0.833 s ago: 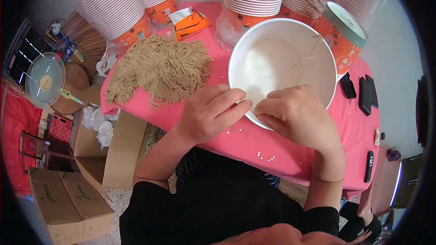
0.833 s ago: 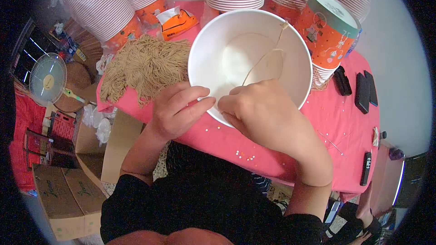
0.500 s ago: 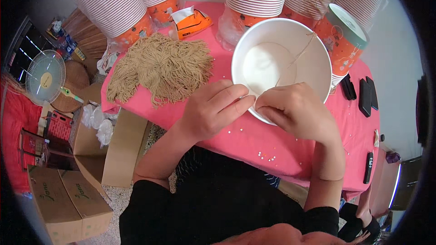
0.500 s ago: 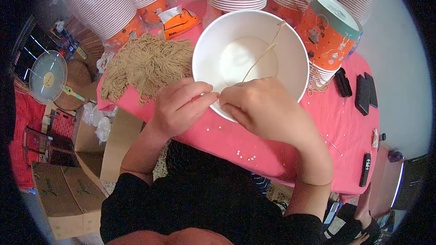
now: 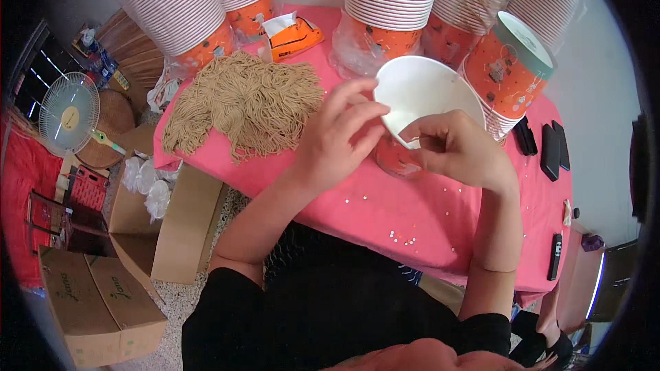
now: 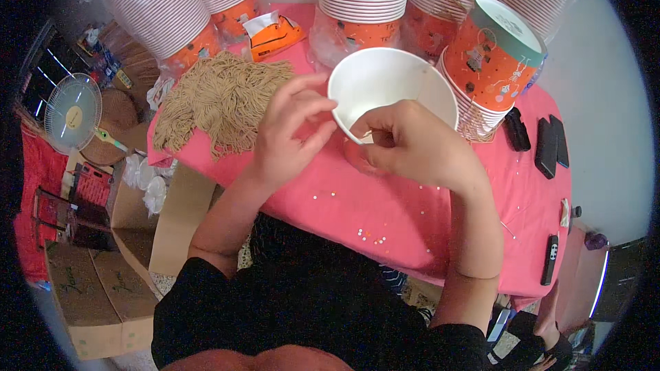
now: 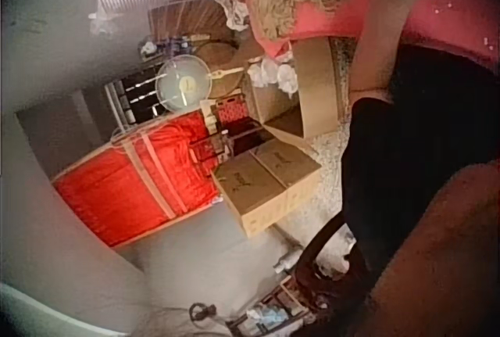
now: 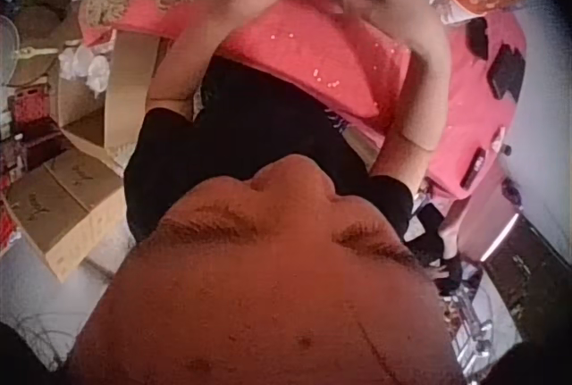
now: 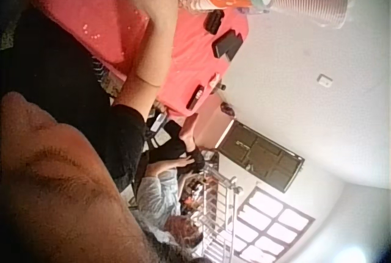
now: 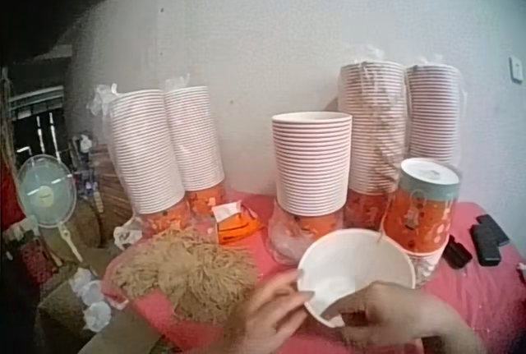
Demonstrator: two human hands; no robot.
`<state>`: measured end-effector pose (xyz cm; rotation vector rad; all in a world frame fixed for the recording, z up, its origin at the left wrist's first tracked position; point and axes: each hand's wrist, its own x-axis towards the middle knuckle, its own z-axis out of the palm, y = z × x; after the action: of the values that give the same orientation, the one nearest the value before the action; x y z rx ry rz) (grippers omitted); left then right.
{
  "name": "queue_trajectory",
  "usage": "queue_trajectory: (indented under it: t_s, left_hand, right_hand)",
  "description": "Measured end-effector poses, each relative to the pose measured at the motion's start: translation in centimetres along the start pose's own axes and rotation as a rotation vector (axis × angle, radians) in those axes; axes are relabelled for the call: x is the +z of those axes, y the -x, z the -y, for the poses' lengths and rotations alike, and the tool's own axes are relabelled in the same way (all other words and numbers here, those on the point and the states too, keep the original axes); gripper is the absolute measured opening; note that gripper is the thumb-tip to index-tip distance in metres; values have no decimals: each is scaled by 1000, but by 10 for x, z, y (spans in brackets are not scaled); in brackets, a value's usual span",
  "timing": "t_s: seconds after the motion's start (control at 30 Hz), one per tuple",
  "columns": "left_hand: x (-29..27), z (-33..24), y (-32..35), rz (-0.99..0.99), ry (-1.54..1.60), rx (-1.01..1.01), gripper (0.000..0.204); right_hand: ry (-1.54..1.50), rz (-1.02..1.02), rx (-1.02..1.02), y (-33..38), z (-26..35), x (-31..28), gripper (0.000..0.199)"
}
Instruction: Attaching strings to paper buckets for packaging.
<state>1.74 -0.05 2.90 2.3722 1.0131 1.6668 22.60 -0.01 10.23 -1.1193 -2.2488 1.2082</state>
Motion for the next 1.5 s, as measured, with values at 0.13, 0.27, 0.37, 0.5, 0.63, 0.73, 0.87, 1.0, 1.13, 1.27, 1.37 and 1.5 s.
queue_trajectory:
  t_s: [0.13,0.27,0.37,0.5,0.63,0.73,0.87,1.0,1.13,1.27,1.37,1.5]
  left_hand:
    - [3,1,14,-8,123,29,20]
    - [13,-2,23,-28,245,-82,19]
    - [18,-4,21,-8,260,-82,17]
    - [18,-3,21,-34,278,-117,13]
    - [7,1,20,-88,463,-352,9]
    - [-6,7,13,-161,565,-454,7]
    - [-21,-1,-7,-200,639,-448,6]
    - [-37,-1,-25,-248,750,-387,5]
    - [-40,-8,-38,-124,723,-296,5]
    - [-31,6,-38,-115,616,-98,8]
    - [-30,-3,-30,-163,859,-366,14]
    - [-20,2,-7,30,750,-547,18]
  right_hand:
    - [-70,-32,-47,-4,-8,2,23]
    - [-36,-22,-45,-7,-8,3,21]
    - [-38,-28,-36,-6,-8,4,21]
    - [-60,-28,-23,-8,-7,6,21]
    - [32,-67,-38,-2,-6,-1,20]
    - [341,-375,-122,0,-1,0,23]
    - [409,-384,-110,-1,-2,-5,23]
    - [344,-318,-146,-10,15,-9,22]
    - [257,-212,-207,-31,31,-6,21]
    - [155,-113,-207,-48,32,3,20]
    - [66,-132,-173,-49,24,3,21]
    - [22,-186,-129,-44,24,3,22]
